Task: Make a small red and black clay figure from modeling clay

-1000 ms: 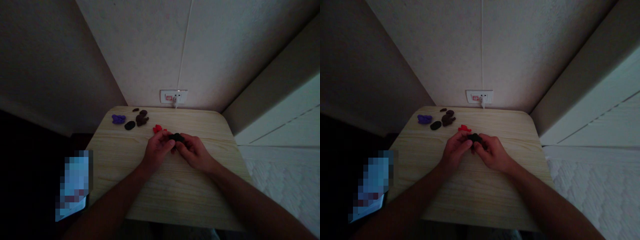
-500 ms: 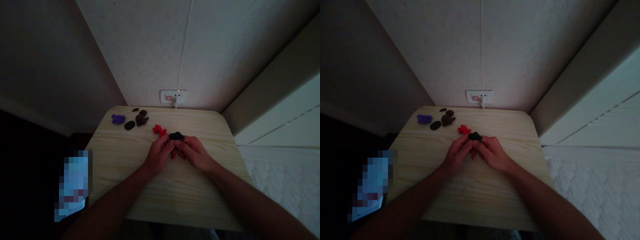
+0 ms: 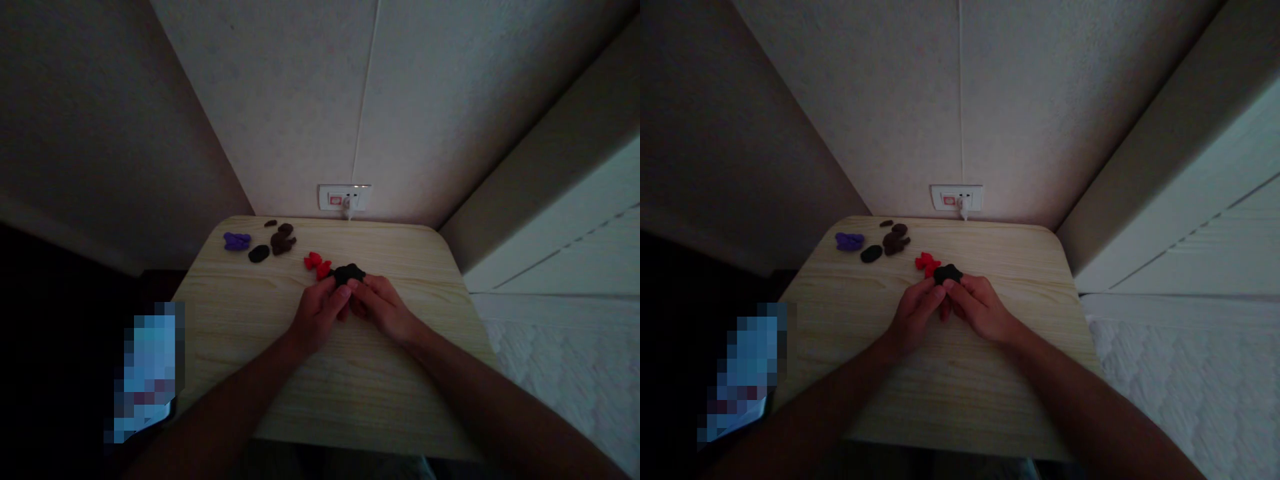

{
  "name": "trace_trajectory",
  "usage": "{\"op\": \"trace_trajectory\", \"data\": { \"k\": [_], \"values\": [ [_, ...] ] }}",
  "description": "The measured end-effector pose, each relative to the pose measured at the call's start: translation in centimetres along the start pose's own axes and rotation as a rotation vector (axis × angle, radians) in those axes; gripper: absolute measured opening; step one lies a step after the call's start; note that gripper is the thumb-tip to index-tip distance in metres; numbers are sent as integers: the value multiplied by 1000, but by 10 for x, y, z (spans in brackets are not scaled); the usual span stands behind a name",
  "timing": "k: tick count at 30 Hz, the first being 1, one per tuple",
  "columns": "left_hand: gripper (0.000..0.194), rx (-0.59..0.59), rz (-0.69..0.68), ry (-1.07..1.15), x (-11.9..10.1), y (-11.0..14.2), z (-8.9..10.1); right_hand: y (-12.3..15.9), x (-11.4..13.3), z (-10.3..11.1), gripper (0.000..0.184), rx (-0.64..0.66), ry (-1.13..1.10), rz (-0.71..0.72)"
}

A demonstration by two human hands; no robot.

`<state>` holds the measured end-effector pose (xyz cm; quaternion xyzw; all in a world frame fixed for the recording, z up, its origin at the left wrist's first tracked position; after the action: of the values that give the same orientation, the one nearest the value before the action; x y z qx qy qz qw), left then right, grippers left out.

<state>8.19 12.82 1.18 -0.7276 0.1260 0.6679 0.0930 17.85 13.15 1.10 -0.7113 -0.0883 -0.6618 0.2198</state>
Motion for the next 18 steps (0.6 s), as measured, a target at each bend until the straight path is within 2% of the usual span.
{"op": "trace_trajectory", "data": {
  "k": [4, 7, 10, 18],
  "values": [
    [41, -44, -11, -25, -1, 0, 3, 0, 6, 4, 56, 48, 137, 82],
    [42, -54, -9, -29, -2, 0, 4, 0, 15, 3, 48, 59, 191, 138],
    [43, -62, 9, -15, -1, 0, 5, -1, 16, 2, 44, 15, 160, 121],
    [42, -56, -21, -27, -5, 0, 4, 1, 6, -1, 49, -60, 30, 89]
  ]
}}
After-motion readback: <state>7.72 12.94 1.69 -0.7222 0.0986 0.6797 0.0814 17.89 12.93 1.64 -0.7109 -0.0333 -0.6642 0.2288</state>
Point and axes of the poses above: each hand's wrist, its own y-axis away from the middle knuckle, its own z-axis out of the back of the hand, x = y × z, the point moved 9 cm from there along -y, towards the middle knuckle, and after that the axes turned 8 degrees about z, right-handed, at the moved point
